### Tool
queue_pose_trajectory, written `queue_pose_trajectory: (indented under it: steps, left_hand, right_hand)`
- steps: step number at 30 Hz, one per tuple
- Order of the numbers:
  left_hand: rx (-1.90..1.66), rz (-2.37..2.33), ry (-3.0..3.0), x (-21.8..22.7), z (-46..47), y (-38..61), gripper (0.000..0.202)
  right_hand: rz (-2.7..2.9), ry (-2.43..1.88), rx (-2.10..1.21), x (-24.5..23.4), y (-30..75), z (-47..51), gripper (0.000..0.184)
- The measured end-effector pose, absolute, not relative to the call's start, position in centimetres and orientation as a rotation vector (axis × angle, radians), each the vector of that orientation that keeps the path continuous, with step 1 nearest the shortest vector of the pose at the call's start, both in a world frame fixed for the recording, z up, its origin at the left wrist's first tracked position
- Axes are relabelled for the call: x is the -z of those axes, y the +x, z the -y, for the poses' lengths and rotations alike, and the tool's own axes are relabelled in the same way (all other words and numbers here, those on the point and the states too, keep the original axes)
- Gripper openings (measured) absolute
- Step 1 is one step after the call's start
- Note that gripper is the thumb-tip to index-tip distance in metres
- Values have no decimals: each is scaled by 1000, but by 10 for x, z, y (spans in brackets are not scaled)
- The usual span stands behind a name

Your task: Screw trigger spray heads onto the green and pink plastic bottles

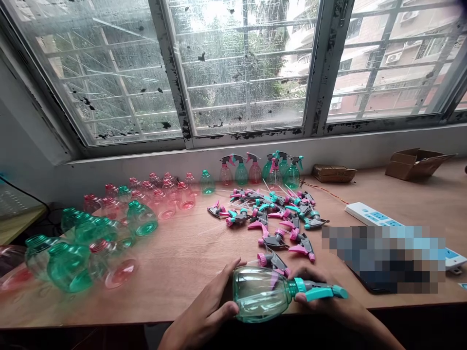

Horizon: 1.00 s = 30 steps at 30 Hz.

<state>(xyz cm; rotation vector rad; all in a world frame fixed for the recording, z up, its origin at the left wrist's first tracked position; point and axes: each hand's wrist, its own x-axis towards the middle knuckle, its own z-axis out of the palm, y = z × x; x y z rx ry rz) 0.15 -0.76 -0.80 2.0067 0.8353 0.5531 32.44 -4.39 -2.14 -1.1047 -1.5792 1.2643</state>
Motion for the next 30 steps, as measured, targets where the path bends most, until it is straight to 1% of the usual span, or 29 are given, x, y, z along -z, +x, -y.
queue_pose_trajectory:
  steps: [10, 23, 30]
  left_hand:
    - [-514, -908, 2022, 3, 9, 1, 79]
    - [-510, -872, 1930, 4, 9, 2, 95]
    - [-484, -946, 1994, 4, 11, 5, 105]
  right_hand:
    - [1561, -1154, -1262, 22, 322, 44, 19]
    - [1474, -1200, -1267, 21, 320, 46, 19]
    - [1503, -1259, -1219, 25, 320, 45, 20]
